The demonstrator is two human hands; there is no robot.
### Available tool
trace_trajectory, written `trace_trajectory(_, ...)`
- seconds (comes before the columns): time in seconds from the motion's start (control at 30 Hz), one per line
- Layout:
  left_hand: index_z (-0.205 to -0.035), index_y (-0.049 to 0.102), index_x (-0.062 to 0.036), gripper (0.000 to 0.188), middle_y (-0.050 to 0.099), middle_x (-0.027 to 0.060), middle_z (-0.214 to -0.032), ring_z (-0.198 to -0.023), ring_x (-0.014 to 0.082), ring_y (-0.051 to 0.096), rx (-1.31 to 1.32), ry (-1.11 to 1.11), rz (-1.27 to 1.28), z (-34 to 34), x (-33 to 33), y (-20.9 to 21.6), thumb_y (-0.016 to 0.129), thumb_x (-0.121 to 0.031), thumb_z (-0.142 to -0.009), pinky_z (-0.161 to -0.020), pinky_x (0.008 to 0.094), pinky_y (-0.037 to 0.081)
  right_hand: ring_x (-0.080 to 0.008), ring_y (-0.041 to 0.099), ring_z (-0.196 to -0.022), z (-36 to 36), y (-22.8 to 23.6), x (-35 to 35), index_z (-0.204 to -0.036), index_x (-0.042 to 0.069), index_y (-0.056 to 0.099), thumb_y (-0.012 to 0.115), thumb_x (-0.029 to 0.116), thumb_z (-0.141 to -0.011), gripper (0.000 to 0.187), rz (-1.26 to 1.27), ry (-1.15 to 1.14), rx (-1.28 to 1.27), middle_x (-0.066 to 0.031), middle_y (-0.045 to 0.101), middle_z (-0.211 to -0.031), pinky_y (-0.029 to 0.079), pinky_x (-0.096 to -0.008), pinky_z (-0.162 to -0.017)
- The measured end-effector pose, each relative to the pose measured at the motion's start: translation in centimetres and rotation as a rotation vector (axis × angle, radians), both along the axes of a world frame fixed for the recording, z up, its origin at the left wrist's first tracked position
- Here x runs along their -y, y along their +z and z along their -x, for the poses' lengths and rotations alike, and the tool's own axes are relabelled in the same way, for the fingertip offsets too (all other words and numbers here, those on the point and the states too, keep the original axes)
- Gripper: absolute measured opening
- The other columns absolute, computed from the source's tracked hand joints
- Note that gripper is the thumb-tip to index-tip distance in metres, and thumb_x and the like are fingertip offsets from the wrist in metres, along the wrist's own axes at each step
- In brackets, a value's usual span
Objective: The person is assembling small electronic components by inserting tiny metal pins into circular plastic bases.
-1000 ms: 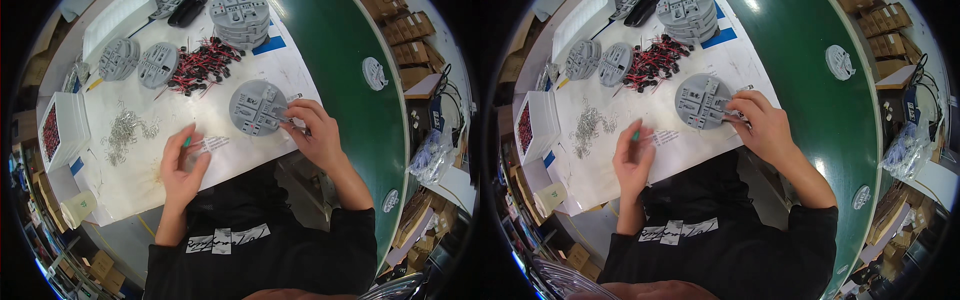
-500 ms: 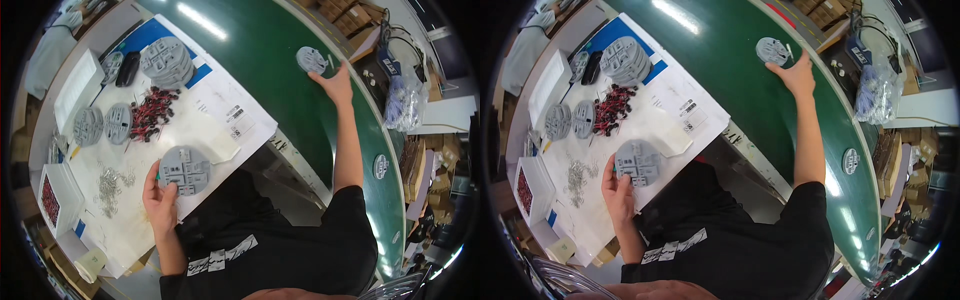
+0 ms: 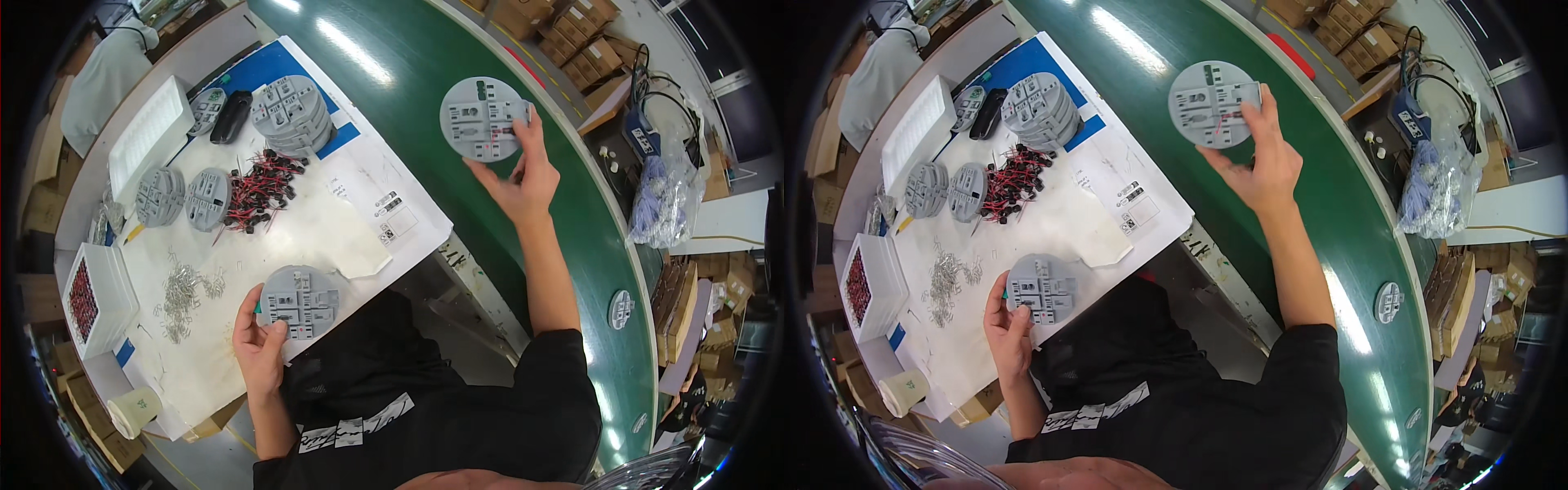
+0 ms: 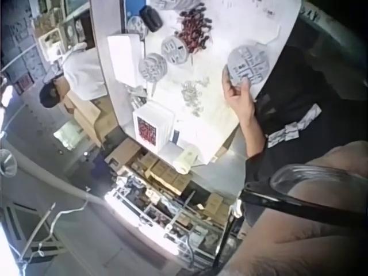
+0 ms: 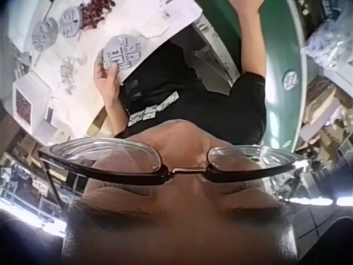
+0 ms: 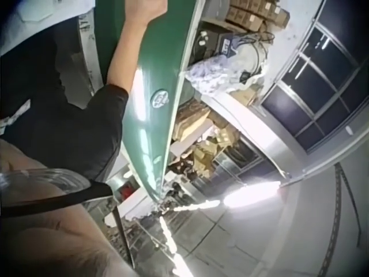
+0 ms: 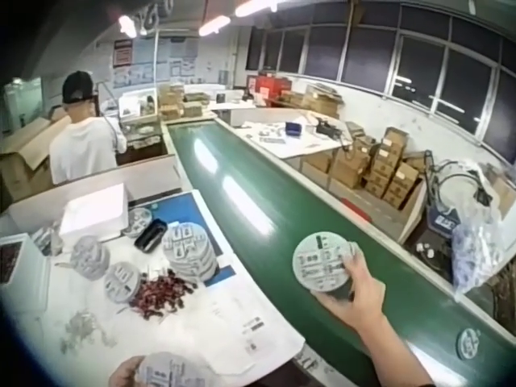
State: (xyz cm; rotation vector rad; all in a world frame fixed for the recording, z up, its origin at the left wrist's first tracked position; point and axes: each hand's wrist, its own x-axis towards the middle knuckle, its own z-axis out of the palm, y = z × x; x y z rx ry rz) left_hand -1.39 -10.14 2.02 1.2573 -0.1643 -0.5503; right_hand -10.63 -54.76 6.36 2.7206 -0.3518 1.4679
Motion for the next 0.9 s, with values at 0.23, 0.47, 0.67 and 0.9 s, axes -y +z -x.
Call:
trace_trajectory(0.23, -0.154, 0.043, 0.0056, 0.065, 0.054, 0.0129, -0.147, -0.118, 0.0171, 0.064, -0.018, -0.028, -0.020, -0.2, -0.1, 0.1, 0.070, 0.003, -0.095, -0.096, 0.0299, 0.054, -0.0068, 0.051, -0.046, 0.6, 1.9, -2.6, -0.129, -0.003, 0.061, 0.102, 0.017, -0.061, 0.082, 0.060, 0.210, 0.121, -0.0406, 0.060, -0.137, 0.044, -0.0166, -0.048)
trace_trajectory(0.47, -0.152, 0.046, 0.0044, 0.063, 0.054, 0.0127, -0.147, -0.117, 0.0184, 0.065, 0.038, 0.137, -0.113, 0.1, -1.8, -0.9, 0.072, 0.000, -0.095, -0.096, 0.0315, 0.056, -0.0243, 0.074, -0.086, -0.6, -1.0, 0.2, -0.128, 0.003, 0.065, 0.097, 0.041, -0.069, 0.077, -0.269, -0.197, -0.022, -0.0198, 0.073, -0.128, 0.058, -0.0338, -0.073)
trace_trajectory(0.67, -0.148, 0.049, 0.0050, 0.054, 0.059, 0.0130, -0.140, -0.112, 0.0211, 0.070, -0.046, 0.355, 0.035, -0.9, -1.0, -0.5, 0.068, 0.005, -0.097, -0.094, 0.0313, 0.060, -0.0419, 0.068, -0.118, 1.4, -5.4, 12.6, -0.139, 0.009, 0.062, 0.074, 0.078, -0.077, 0.094, -0.492, -0.692, -0.525, -0.0223, 0.072, -0.126, 0.053, -0.0522, -0.100)
trace_trajectory(0.9, -0.139, 0.058, -0.0005, 0.058, 0.066, 0.0122, -0.123, -0.084, 0.0162, 0.071, 0.300, 0.362, -0.698, 1.1, -6.1, -0.4, 0.084, -0.016, -0.090, -0.074, 0.0282, 0.059, -0.0285, 0.075, -0.099, -2.2, -4.0, 4.5, -0.125, 0.006, 0.072, 0.071, 0.037, -0.100, 0.040, -0.433, -0.125, -0.308, -0.0165, 0.077, -0.114, 0.058, -0.0384, -0.082)
